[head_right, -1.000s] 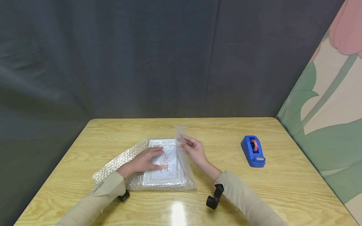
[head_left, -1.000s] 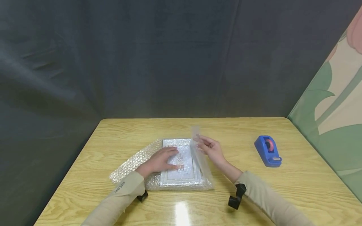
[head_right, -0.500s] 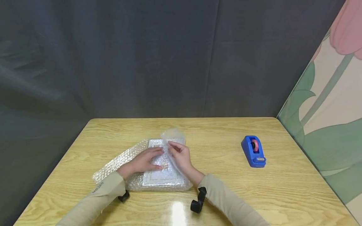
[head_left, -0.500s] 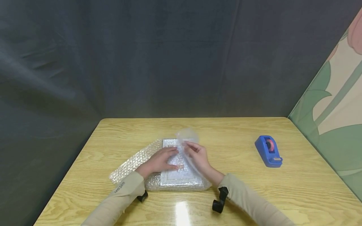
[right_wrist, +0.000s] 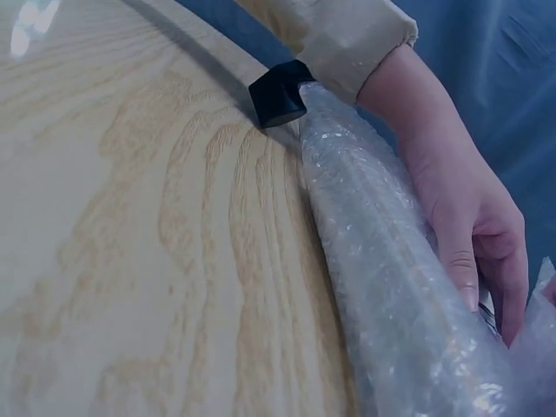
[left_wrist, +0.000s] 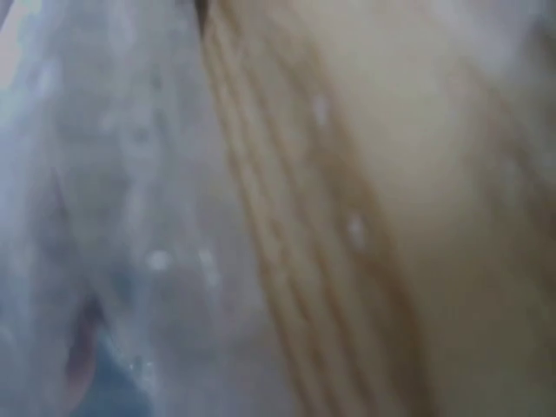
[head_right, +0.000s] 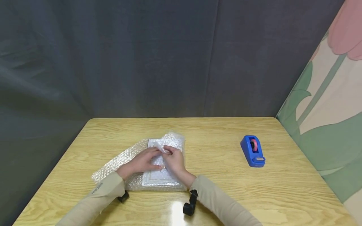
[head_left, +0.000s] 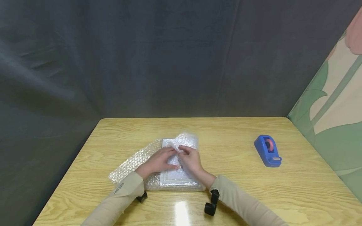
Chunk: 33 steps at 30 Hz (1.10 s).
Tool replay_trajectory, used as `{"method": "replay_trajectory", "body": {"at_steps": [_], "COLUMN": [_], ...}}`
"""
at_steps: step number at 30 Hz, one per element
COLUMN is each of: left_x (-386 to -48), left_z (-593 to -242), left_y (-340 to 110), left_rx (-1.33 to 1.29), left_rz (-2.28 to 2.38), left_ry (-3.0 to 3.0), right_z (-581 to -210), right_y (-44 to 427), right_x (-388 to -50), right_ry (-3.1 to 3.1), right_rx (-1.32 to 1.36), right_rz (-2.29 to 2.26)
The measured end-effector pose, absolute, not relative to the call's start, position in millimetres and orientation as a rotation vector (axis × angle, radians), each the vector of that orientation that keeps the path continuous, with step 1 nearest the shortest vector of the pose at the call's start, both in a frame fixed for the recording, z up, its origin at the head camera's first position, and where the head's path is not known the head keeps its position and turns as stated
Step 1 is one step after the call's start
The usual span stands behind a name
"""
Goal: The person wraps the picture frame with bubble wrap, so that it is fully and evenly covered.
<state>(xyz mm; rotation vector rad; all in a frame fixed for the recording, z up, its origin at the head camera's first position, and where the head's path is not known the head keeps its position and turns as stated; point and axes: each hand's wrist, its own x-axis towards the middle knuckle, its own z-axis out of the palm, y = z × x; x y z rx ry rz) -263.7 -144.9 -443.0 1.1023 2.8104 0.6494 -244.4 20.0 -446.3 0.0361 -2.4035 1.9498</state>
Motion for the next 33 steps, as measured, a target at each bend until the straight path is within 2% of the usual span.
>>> {"method": "replay_trajectory", "body": {"at_steps": [9,17,26,33], "left_x": [-258,-253,-250,-252], "left_z": [-439,-439,-438,-440], "left_y": [-148,-164,-163,-165], "left_rx": [1.028,0.816,0.978,0.975], "left_rz": [0.633,0.711,0.654,0.614], "left_ry": [2.922,2.96,2.944,2.868], "right_z": [-445,-444,-445,-444], "right_y": [20,19,18,18], "right_x": [-243,-241,-240,-241], "right_ry": [-2.514,-2.581,-2.657,-2.661], "right_rx": [0.104,0.138,0.203,0.23], "right_rz": [1.766,1.712,1.48,1.438]}}
